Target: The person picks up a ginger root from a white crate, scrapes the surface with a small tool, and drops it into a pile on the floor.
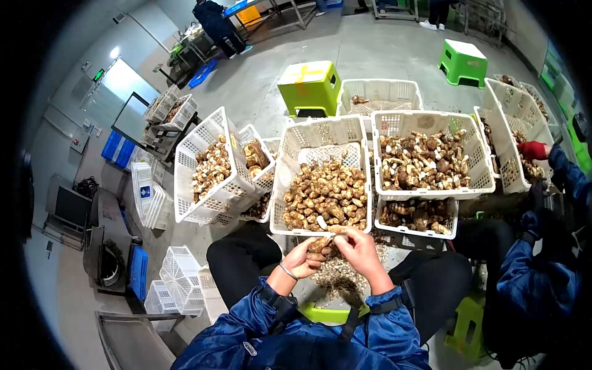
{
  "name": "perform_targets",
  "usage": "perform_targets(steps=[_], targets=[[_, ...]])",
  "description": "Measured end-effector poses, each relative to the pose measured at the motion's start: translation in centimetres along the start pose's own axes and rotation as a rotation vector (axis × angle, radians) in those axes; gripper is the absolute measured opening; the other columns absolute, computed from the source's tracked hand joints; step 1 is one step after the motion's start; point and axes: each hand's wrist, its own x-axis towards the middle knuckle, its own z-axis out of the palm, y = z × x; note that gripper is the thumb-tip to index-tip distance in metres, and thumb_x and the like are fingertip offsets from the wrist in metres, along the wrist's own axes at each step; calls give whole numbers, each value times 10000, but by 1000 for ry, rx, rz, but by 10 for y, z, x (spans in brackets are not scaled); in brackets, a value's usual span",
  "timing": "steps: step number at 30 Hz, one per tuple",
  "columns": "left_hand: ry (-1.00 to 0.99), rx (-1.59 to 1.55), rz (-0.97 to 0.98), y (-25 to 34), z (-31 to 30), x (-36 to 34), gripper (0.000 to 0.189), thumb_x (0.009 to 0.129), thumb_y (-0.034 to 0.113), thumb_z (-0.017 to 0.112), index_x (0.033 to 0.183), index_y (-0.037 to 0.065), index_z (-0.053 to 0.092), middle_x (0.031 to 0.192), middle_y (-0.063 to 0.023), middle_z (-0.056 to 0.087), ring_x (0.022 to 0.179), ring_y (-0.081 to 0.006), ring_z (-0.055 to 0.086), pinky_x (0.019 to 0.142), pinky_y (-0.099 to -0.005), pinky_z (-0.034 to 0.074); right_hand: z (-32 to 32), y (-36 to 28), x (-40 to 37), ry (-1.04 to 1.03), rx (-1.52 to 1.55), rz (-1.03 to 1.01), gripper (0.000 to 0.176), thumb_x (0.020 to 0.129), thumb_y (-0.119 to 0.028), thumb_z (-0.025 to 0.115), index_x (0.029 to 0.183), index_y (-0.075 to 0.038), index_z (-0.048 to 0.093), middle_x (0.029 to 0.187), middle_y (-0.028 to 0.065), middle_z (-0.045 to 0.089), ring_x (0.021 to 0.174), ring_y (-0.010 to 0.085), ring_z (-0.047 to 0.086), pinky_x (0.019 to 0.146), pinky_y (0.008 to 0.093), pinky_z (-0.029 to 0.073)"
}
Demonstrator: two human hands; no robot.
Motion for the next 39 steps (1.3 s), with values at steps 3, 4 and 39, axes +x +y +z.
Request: perform_targets(steps=[3,4,39], targets=[[-93,-89,-74,2,-6,-1,370,1063,337,393,1197,20,530,937,-60,546,550,-61,401,452,-181,397,2,15,6,137,226,6,178,991,-157,600,1022,3,672,906,34,704,783,63,612,654,234,478],[-55,-28,20,7,-1,-4,376,1059,346,408,1191,17,530,933,-62,551,558,-66,411,462,-186,403,-1,26,9,201,244,1,166,991,-139,596,1018,12,660,940,63,717,785,70,624,688,233,507],[348,971,667,24,9,18,227,930,71,656,1137,-13,617,1100,-62,650,974,-118,614,881,-274,509,10,17,12,176,58,56,215,927,-103,665,1103,20,676,1017,48,662,904,99,599,773,244,508]])
